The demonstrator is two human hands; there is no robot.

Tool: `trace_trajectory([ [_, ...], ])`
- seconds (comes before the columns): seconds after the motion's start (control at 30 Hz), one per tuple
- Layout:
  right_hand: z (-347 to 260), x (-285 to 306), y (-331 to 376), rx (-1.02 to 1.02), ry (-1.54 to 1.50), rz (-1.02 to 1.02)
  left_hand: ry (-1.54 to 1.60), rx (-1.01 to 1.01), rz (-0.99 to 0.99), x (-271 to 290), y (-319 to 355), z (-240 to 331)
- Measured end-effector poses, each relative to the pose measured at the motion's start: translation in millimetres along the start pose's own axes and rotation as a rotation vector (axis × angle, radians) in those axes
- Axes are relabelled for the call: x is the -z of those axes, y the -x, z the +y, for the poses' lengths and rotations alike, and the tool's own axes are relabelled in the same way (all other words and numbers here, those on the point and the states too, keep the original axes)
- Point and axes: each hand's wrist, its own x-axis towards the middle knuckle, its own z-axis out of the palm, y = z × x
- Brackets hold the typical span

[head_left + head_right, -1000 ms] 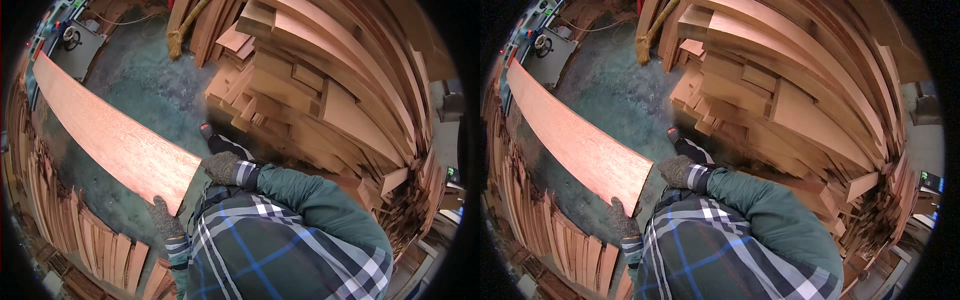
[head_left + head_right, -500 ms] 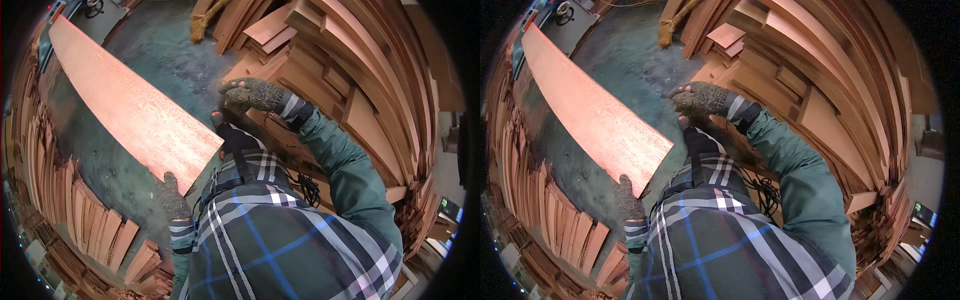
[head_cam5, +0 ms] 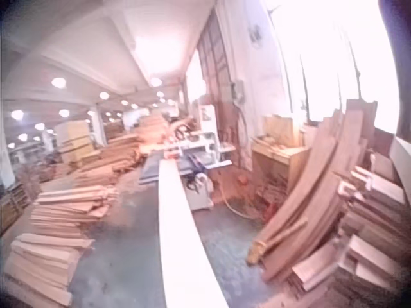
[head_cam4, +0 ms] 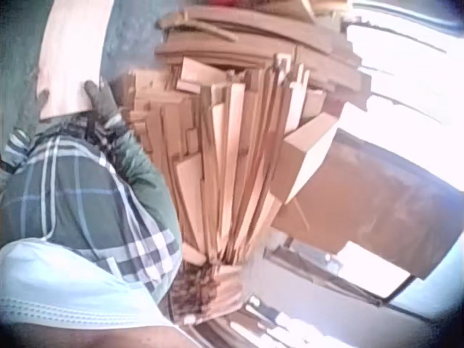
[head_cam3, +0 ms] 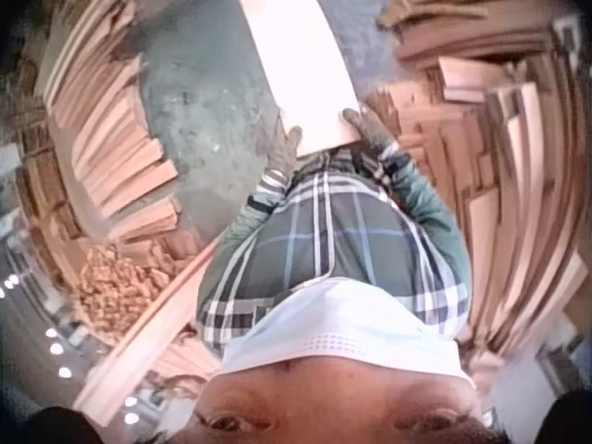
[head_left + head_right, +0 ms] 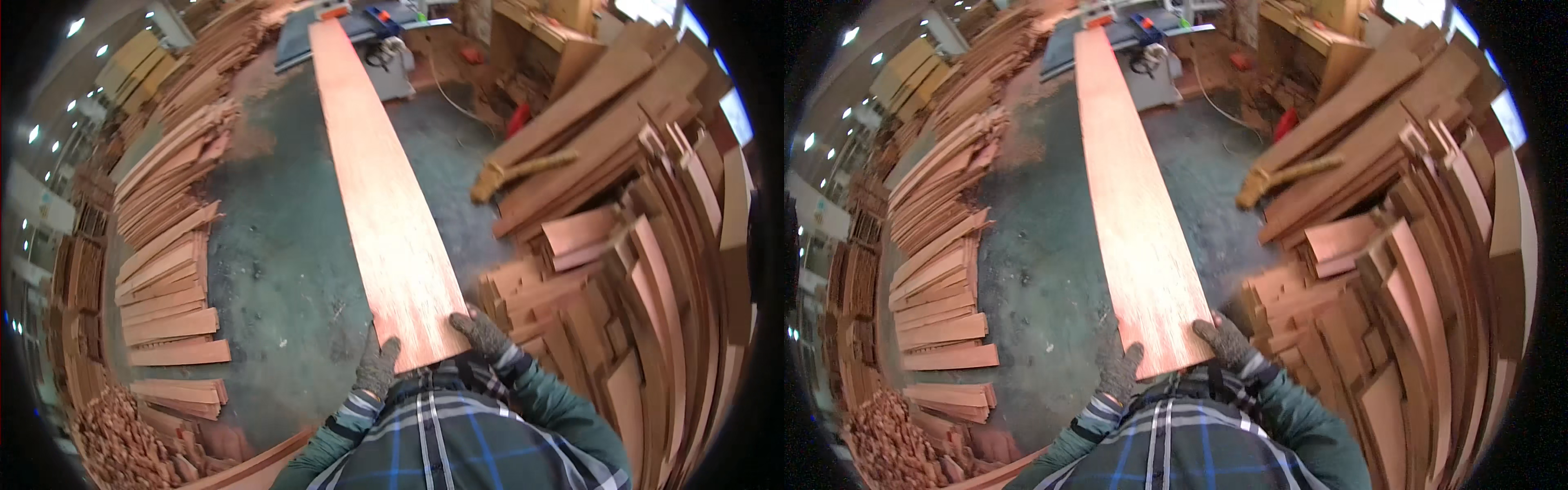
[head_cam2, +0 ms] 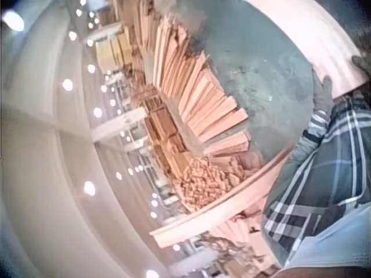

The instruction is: Picking up a long wooden plank, feeding it into an industrial processing machine, and retrieving it from the other side.

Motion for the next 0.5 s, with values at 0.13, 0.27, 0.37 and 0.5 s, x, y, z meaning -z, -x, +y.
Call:
trace_trajectory([
  [0.13,-1,-4,2,-0.082,-0.120,-0.035,0.275,0.166,-0.111,-4,1,-11],
  [0.27,-15,0,6,-0.180,-0.049,-0.064,0.292,0.129,-0.061,-4,4,-11],
  [0.37,-24,-1,7,-0.176,-0.077,-0.076,0.258,0.076,-0.029,-2,4,-7],
  [0.5,-14,-8,9,-0.082,-0.133,-0.012,0.267,0.190,-0.045,-4,7,-6],
])
